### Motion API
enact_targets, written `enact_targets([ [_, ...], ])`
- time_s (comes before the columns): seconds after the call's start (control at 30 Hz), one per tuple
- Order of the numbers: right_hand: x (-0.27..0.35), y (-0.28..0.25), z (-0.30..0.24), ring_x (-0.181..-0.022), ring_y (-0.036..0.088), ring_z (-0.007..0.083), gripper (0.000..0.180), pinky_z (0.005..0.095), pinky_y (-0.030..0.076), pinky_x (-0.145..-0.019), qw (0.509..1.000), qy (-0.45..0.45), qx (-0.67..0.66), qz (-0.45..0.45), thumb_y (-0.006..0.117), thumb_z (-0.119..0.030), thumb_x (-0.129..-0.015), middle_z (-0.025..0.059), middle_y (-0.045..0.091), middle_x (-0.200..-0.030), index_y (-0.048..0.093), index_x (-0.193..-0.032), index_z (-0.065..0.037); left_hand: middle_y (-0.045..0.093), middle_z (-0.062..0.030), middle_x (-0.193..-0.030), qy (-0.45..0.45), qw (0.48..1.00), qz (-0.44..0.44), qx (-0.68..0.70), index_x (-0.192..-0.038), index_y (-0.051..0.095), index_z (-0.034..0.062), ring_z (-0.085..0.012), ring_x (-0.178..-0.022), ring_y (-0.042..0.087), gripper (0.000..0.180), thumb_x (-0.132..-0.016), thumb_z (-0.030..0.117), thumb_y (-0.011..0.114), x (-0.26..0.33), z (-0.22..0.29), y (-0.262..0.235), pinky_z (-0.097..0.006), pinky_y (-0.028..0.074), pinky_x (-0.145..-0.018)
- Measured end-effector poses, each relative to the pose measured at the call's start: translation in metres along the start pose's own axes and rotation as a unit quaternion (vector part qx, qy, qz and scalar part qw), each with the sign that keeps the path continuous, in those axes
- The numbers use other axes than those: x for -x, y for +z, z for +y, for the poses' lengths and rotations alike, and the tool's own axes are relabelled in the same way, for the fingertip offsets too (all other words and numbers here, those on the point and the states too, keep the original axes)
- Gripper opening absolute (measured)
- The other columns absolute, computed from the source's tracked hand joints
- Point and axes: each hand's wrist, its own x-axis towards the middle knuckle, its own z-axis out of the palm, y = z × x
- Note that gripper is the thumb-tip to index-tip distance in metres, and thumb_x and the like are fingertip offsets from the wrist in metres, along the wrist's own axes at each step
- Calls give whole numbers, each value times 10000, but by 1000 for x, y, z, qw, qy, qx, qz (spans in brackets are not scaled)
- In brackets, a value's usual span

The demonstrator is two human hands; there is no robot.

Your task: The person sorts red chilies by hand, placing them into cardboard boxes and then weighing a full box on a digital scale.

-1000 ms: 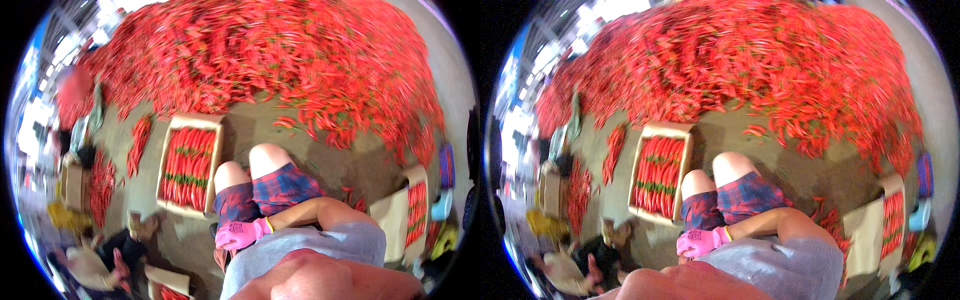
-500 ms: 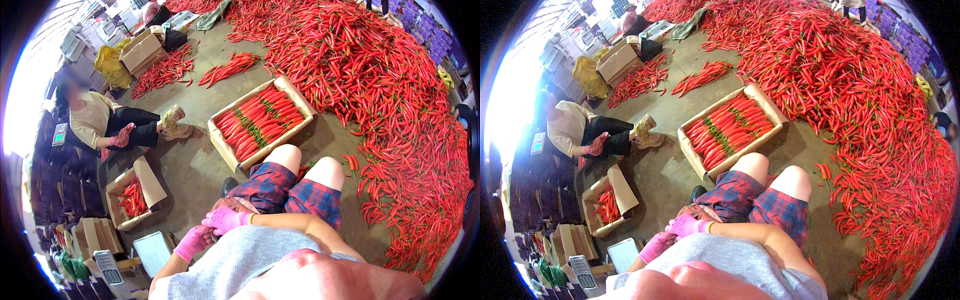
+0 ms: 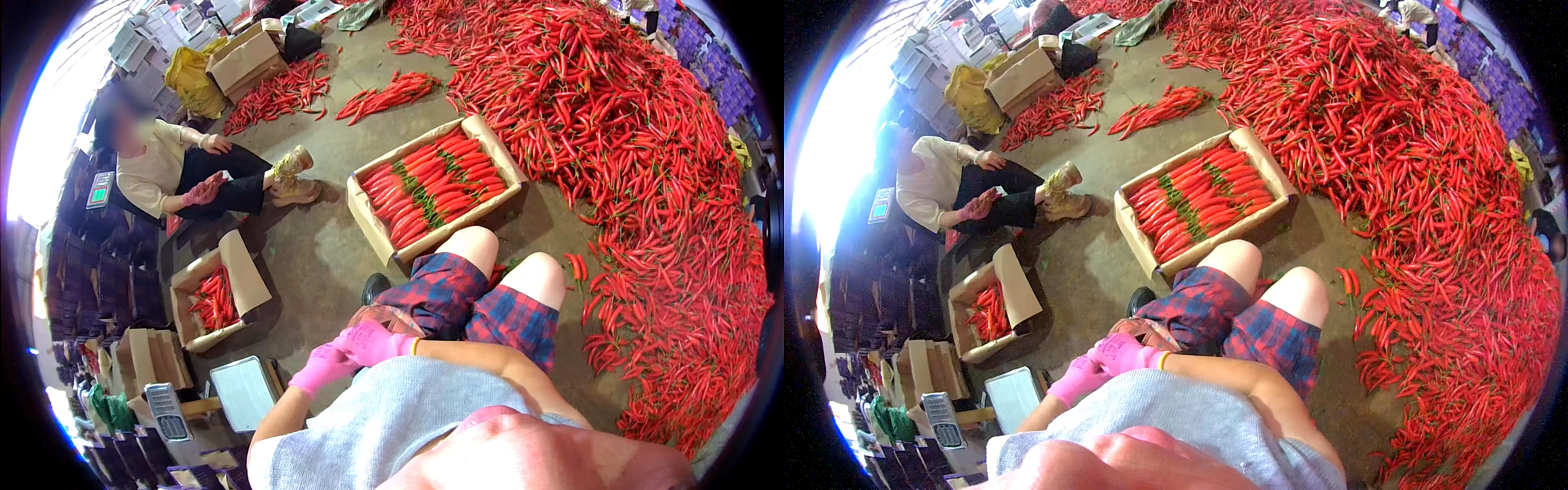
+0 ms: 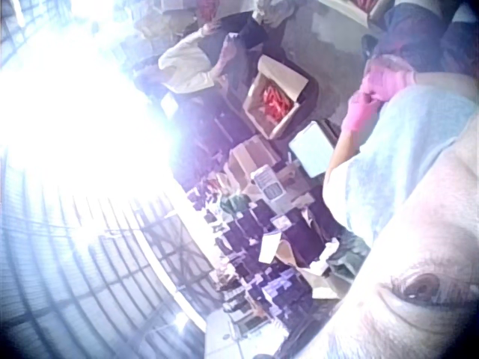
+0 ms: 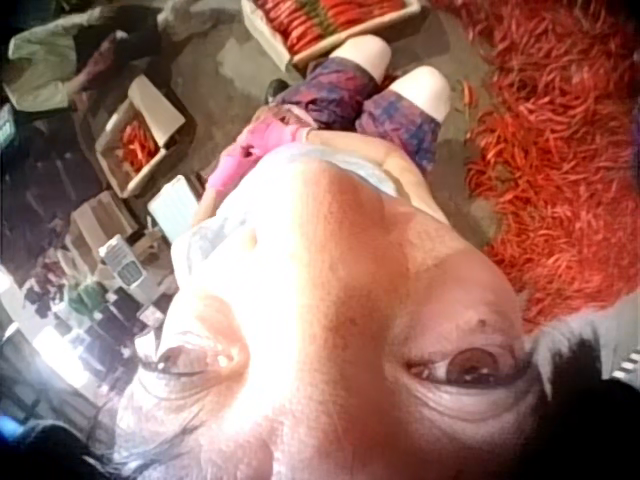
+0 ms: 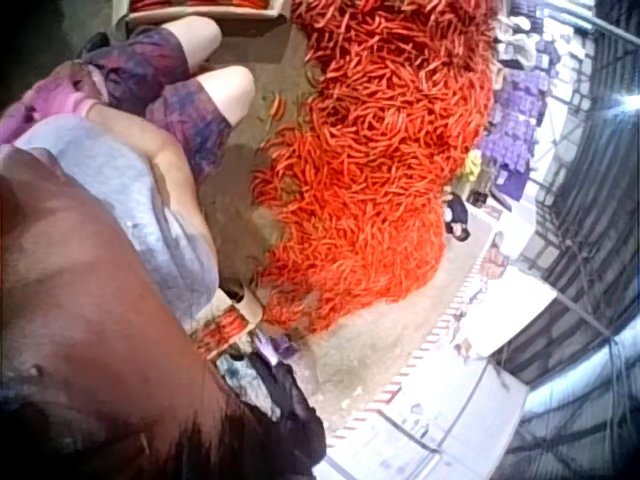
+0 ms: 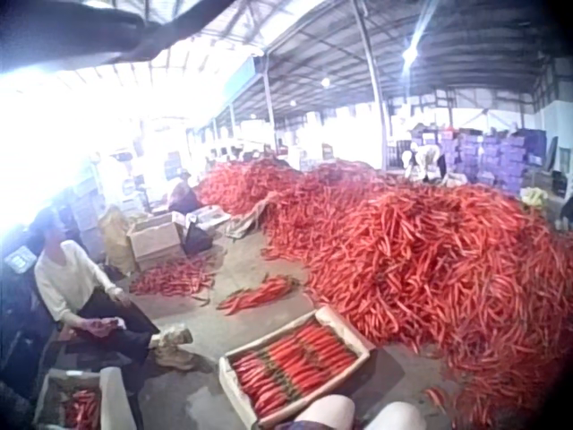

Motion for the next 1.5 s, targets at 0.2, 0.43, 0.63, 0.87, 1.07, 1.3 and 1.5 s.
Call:
enact_targets([
  [0.2,20,-37,5,-895,675,373,164,480,519,-744,991,79,-31,108,598,-202,-825,175,683,-920,668,-914,-83,690,-143,-906,87,992,-8,-90,-933,664,75,-358,-883,671,265,-927,331,595,20,-1,-16,-447,517,-792],
  [0.43,57,-19,73,-942,688,309,273,417,528,-804,976,190,-67,86,658,-273,-832,132,706,-923,664,-1033,-88,696,-173,-924,15,984,-106,-144,-926,681,36,-345,-889,678,313,-904,339,601,31,-9,-7,-423,517,-808],
  [0.63,50,-161,5,-682,672,300,844,409,526,-632,947,62,-118,292,688,-300,-838,138,675,-759,280,-1553,-114,719,-131,-916,-99,953,-283,-54,-974,718,29,-249,-829,686,312,-880,309,617,14,-56,31,-369,520,-775],
  [0.87,107,-213,-22,-621,474,16,507,199,403,-552,919,39,-42,389,624,-74,-917,-26,585,-755,514,-1408,-9,707,-49,-821,-180,927,-218,248,-1018,723,16,-150,-667,648,252,-892,217,637,21,-74,16,-286,507,-608],
  [1.07,236,-158,49,-714,523,45,439,227,455,-619,845,347,-146,380,636,-142,-926,-27,615,-874,582,-1349,-37,719,-56,-842,-192,911,-338,138,-1012,730,0,-131,-713,662,345,-866,311,696,-7,-51,-24,-276,534,-668],
  [1.3,384,-142,89,-852,568,91,453,227,485,-741,679,416,-185,576,597,-129,-966,42,629,-1062,522,-1397,-13,663,-24,-930,-20,921,96,378,-1153,648,18,-119,-825,619,288,-1000,249,571,-126,-153,-85,-273,496,-760],
  [1.5,347,33,98,-1252,558,314,554,401,404,-1099,831,506,-184,135,639,-141,-912,192,591,-1336,475,-1432,-43,695,-88,-1040,-19,887,107,449,-1226,622,2,-166,-943,677,359,-1019,283,542,-200,-136,-65,-290,537,-833],
])
